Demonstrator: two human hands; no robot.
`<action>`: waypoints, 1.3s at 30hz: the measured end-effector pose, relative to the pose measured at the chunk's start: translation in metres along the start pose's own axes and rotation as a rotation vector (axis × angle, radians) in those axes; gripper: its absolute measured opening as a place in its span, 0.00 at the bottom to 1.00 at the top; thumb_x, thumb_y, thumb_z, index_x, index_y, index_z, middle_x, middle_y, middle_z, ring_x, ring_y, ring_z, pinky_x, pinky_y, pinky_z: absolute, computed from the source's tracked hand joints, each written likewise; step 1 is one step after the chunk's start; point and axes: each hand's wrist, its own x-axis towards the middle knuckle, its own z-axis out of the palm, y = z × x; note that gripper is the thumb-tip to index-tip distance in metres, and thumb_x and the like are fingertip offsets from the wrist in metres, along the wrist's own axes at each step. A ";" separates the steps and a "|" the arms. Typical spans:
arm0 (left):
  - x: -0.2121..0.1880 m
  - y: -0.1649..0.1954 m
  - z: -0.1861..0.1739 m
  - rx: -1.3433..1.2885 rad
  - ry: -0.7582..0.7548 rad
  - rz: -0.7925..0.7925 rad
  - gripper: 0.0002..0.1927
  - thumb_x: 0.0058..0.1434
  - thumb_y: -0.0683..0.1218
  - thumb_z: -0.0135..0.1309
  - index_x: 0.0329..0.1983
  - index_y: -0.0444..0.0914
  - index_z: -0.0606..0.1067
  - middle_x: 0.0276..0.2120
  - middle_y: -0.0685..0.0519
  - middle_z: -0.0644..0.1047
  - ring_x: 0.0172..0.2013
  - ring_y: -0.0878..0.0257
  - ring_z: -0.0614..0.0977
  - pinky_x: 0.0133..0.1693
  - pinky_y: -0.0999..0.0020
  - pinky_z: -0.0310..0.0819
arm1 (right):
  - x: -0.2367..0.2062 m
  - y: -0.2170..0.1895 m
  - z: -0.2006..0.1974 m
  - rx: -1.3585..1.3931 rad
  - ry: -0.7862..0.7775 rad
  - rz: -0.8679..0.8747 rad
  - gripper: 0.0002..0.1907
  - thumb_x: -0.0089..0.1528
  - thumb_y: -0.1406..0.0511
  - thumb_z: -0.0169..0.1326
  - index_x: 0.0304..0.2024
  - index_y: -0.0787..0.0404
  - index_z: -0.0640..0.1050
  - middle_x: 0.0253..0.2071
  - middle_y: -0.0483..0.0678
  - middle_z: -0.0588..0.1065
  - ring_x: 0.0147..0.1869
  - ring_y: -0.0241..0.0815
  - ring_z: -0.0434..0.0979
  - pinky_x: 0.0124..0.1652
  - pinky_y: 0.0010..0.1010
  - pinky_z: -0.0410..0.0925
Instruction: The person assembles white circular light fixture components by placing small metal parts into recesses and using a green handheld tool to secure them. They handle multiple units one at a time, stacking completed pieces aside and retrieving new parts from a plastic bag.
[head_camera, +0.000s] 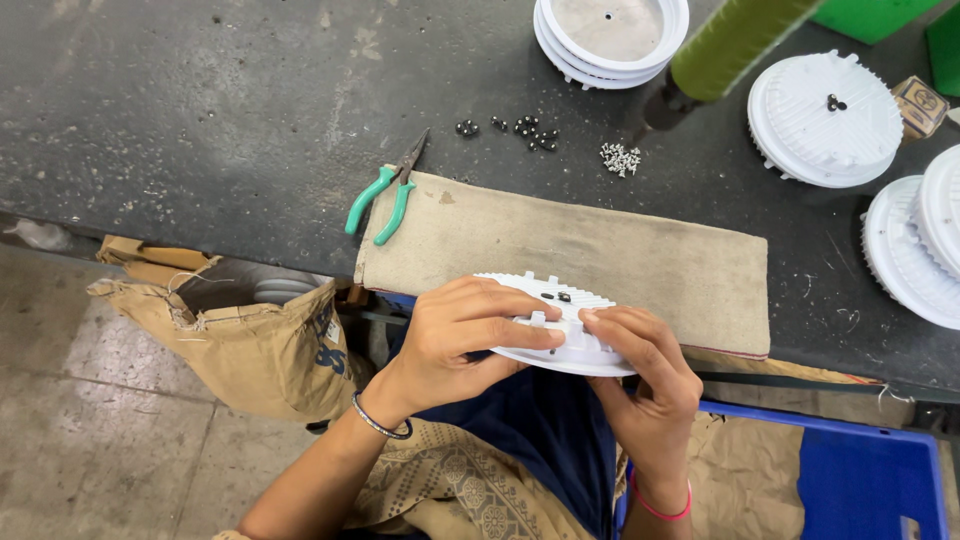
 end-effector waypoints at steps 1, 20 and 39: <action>0.000 0.000 0.000 0.000 0.000 0.000 0.14 0.56 0.42 0.65 0.46 0.46 0.82 0.48 0.55 0.83 0.46 0.59 0.85 0.51 0.63 0.78 | 0.000 0.000 0.000 -0.003 -0.001 0.000 0.24 0.53 0.79 0.63 0.51 0.63 0.79 0.52 0.50 0.78 0.61 0.48 0.79 0.58 0.33 0.72; 0.002 -0.001 0.003 -0.008 0.004 -0.012 0.14 0.54 0.42 0.67 0.45 0.46 0.83 0.48 0.55 0.83 0.47 0.59 0.86 0.51 0.64 0.79 | 0.003 0.001 -0.002 -0.042 0.003 -0.012 0.23 0.53 0.78 0.64 0.51 0.62 0.80 0.51 0.49 0.79 0.59 0.47 0.80 0.56 0.33 0.73; 0.001 0.001 0.001 0.002 -0.004 -0.017 0.15 0.54 0.41 0.66 0.45 0.46 0.83 0.48 0.55 0.84 0.46 0.59 0.86 0.47 0.65 0.78 | 0.002 -0.001 -0.002 -0.039 0.003 0.013 0.22 0.54 0.76 0.64 0.51 0.61 0.80 0.51 0.49 0.79 0.58 0.46 0.80 0.55 0.32 0.73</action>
